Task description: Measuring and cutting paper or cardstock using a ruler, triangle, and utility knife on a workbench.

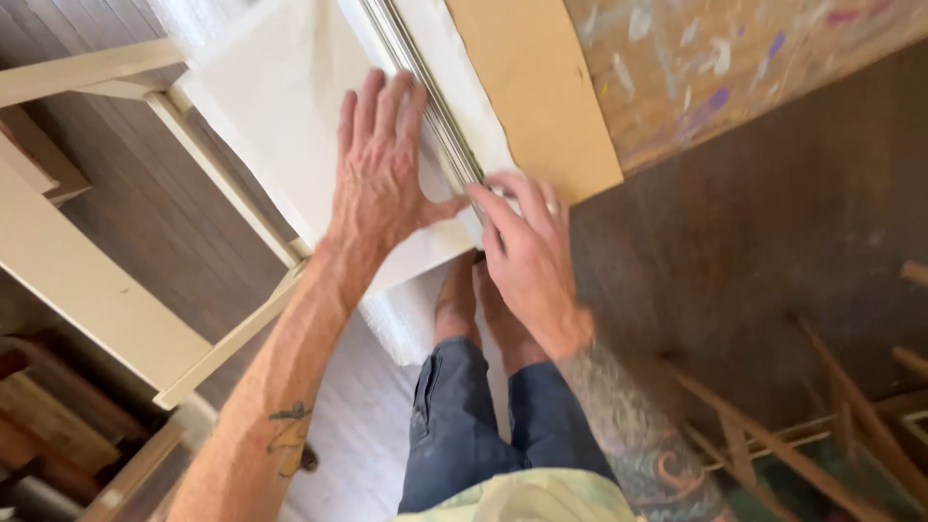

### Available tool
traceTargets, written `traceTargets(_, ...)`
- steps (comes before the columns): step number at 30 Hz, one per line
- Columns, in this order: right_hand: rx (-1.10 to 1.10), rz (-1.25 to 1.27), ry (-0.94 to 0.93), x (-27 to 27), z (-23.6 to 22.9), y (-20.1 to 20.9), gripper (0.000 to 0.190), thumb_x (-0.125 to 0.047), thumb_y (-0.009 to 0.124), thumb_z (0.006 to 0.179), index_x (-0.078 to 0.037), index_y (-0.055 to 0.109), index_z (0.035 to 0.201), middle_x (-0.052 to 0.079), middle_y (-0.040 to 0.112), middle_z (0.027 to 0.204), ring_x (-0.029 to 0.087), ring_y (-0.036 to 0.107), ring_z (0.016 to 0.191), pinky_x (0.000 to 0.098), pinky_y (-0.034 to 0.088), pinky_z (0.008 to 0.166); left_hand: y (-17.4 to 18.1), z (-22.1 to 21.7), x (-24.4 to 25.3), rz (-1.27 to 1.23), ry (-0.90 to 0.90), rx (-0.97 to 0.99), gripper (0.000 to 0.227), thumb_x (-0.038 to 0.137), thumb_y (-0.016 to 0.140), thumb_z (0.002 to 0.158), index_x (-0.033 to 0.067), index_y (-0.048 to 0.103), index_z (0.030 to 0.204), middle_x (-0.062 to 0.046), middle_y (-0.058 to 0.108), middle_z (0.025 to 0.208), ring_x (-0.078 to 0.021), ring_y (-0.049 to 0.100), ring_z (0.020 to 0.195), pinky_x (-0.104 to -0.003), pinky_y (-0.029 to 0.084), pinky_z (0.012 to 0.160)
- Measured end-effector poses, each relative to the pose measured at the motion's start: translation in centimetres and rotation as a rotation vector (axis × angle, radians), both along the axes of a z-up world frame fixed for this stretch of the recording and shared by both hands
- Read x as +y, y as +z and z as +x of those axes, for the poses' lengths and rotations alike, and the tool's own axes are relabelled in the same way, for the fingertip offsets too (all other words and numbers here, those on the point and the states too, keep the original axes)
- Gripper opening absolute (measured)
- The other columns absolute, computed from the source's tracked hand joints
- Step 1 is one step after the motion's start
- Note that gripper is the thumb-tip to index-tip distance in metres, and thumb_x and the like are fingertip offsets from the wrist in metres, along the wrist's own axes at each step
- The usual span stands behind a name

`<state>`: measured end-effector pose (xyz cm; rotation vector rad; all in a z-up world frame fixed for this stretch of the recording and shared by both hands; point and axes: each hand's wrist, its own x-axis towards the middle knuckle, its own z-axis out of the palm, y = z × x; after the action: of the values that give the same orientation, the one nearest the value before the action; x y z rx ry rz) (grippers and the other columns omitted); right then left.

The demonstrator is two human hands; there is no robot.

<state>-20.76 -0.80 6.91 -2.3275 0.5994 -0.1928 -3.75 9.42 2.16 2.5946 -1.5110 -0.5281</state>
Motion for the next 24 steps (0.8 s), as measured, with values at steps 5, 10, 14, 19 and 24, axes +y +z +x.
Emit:
traceTargets(5,0.106,-0.317,0.285,-2.2,4.3,-1.4,0.038,-0.007,0.066,0.092,-0.012,0.068,0.13,0.013,0.053,0.135,0.036,0.052,0.112,0.0549,0.05,0.089,-1.2,-0.2,-0.1,0.005,0.015,-0.074,0.13,0.088,0.075,0.066,0.0052,0.037,0.159,-0.017,0.036,0.164,-0.0414,0.027,0.153,-0.063,0.013,0.125)
traceTargets(10,0.197,-0.312,0.398,-2.8,4.6,-2.3,0.035,-0.02,0.07,0.095,-0.02,0.07,0.13,0.009,0.048,0.15,0.035,0.043,0.132,0.0508,0.04,0.103,0.2,0.3,1.9,-0.066,0.1,-0.005,0.134,0.062,0.095,0.046,0.0113,0.041,0.157,-0.011,0.039,0.162,-0.0392,0.024,0.154,-0.067,0.013,0.127)
traceTargets(14,0.332,-0.312,0.361,-2.9,4.4,-2.6,0.037,-0.04,0.064,0.101,-0.029,0.066,0.136,0.004,0.042,0.153,0.03,0.035,0.138,0.05,0.034,0.104,3.1,5.6,13.9,-0.286,0.42,0.107,0.124,0.045,0.103,0.073,0.0067,0.027,0.163,-0.017,0.028,0.169,-0.0412,0.022,0.158,-0.059,0.015,0.131)
traceTargets(19,0.276,-0.366,0.35,-1.6,5.8,-0.8,0.039,-0.031,0.075,0.093,-0.019,0.073,0.13,0.017,0.049,0.15,0.035,0.042,0.134,0.0552,0.039,0.1,-0.4,14.9,36.2,-0.322,0.987,-0.411,0.116,0.011,0.122,0.1,-0.0116,0.022,0.155,-0.035,0.031,0.162,-0.0522,0.032,0.154,-0.055,0.025,0.134)
traceTargets(24,0.29,-0.394,0.315,-1.5,5.4,-1.1,0.038,-0.029,0.076,0.092,-0.023,0.074,0.129,0.014,0.048,0.154,0.033,0.038,0.142,0.056,0.036,0.102,-6.1,20.0,42.5,-0.35,1.413,0.079,0.058,0.026,0.071,0.127,0.013,0.045,0.077,0.007,0.035,0.072,-0.0066,0.032,0.069,-0.035,0.022,0.057)
